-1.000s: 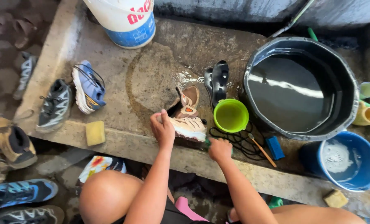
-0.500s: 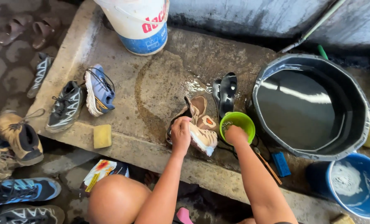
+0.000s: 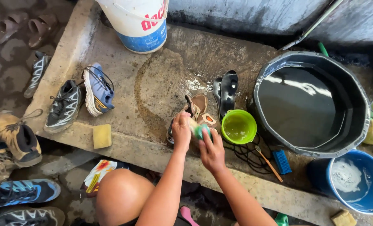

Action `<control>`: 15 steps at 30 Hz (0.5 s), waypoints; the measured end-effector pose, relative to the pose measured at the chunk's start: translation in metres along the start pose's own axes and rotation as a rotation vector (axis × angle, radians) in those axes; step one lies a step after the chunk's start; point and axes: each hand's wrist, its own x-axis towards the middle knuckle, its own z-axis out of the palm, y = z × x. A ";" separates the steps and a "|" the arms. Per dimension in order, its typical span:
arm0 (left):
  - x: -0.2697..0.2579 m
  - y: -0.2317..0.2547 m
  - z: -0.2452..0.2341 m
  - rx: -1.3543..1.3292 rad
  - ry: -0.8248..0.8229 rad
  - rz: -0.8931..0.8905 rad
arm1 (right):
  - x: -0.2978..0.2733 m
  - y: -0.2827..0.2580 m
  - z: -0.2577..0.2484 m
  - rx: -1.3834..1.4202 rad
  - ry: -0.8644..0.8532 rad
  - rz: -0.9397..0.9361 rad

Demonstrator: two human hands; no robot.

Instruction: Scrubbing the soles of shoes with a brush and soapy water in a washing area.

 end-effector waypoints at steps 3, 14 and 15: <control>0.001 0.004 -0.005 -0.038 -0.002 0.015 | -0.059 0.025 -0.011 0.016 -0.056 0.037; -0.001 -0.046 0.012 0.058 -0.115 0.149 | 0.033 -0.011 -0.001 -0.010 -0.010 -0.040; -0.002 -0.044 0.011 0.074 -0.091 0.168 | 0.003 -0.007 -0.007 -0.013 -0.015 -0.053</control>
